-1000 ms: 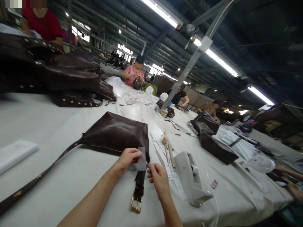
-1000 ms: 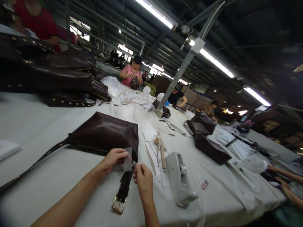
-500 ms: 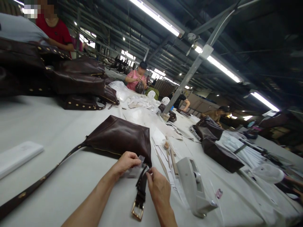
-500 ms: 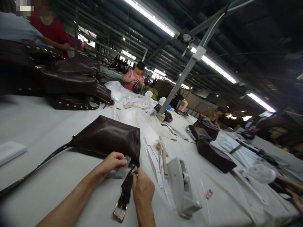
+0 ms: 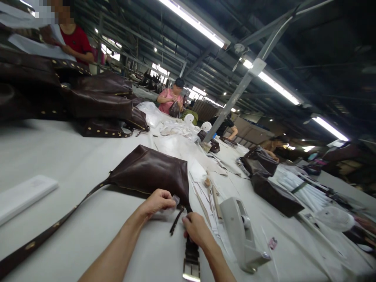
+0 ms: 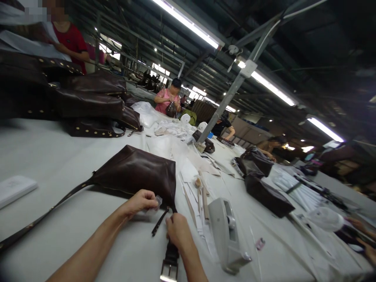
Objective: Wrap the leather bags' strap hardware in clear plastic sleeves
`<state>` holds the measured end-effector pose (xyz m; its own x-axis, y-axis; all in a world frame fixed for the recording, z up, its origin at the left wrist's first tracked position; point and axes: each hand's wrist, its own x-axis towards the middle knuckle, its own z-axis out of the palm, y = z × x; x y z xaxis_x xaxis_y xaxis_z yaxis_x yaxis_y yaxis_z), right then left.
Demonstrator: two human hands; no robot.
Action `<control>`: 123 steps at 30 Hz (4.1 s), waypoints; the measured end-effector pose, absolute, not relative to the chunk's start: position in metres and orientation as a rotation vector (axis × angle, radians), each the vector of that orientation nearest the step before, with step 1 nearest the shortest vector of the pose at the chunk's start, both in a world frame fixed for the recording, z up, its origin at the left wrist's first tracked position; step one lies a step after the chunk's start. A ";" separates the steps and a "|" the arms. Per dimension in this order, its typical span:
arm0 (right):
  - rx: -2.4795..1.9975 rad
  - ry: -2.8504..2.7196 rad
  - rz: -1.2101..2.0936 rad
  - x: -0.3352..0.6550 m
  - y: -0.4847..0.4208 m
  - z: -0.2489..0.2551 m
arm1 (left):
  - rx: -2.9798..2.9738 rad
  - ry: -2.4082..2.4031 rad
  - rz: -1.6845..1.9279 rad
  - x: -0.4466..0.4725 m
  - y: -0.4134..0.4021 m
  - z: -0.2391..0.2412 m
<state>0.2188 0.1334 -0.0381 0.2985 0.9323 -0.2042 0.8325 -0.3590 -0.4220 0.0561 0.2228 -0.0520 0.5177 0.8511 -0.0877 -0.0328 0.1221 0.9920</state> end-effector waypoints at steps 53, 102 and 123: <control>-1.227 -0.539 1.387 0.222 0.134 -0.063 | 1.350 0.711 0.039 0.053 0.215 -0.063; -1.741 -1.317 0.381 0.241 0.127 -0.062 | 1.131 0.806 0.256 0.073 0.201 -0.062; -1.613 -1.661 0.473 0.247 0.122 -0.066 | 1.055 0.842 0.403 0.083 0.198 -0.072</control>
<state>0.2468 0.1218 -0.0662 0.0858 0.9618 0.2600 0.6807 0.1339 -0.7202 0.0835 0.1976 -0.0724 0.6316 0.6580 -0.4101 0.0927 0.4610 0.8825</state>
